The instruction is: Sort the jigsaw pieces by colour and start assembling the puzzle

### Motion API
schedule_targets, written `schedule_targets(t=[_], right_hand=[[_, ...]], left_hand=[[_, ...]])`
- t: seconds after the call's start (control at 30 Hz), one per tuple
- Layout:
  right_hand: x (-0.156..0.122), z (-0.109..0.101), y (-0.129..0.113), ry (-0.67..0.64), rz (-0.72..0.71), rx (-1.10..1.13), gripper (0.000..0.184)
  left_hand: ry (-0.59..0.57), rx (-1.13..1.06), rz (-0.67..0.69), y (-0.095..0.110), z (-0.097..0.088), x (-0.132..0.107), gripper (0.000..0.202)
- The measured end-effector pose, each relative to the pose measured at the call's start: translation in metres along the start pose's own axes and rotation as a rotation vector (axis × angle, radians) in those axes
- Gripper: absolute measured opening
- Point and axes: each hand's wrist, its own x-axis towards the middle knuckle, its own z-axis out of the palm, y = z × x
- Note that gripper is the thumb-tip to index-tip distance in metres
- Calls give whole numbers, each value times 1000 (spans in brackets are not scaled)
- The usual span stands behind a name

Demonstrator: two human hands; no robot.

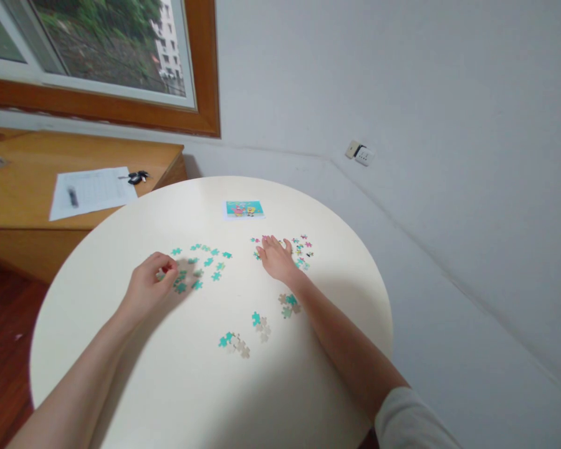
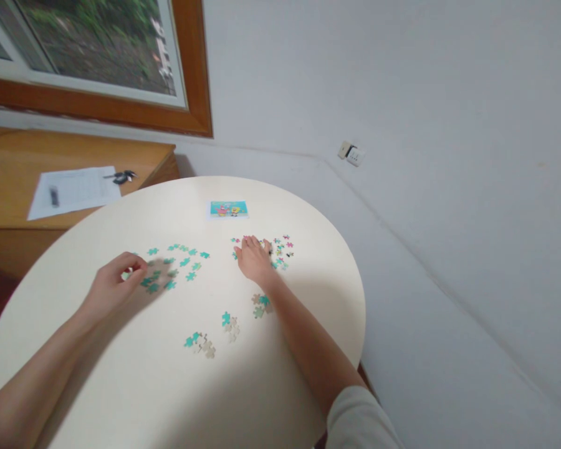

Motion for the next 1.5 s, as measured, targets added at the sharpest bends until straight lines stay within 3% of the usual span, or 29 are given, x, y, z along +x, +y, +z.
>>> schedule_targets(t=[0.27,0.5,0.63,1.0,1.2,1.5], right_hand=[[17,-11,1,-68,58,59,45],[4,-17,32,-47,161,85,46],[-7,-14,46,-48,125,36,45],[4,-19,41,-62,139,39,47],[-2,-25,65,31,254,133,47],[-17,-26,67,-68,155,17,48]], left_hand=[[12,19,23,-7,1,1,16],[16,13,31,-8,2,1,18],[4,14,36,-7,1,2,18],[-7,23,16,-5,0,1,19],[-15,16,-1,-1,-1,0,17],[-27,26,-2,-1,-1,0,17]])
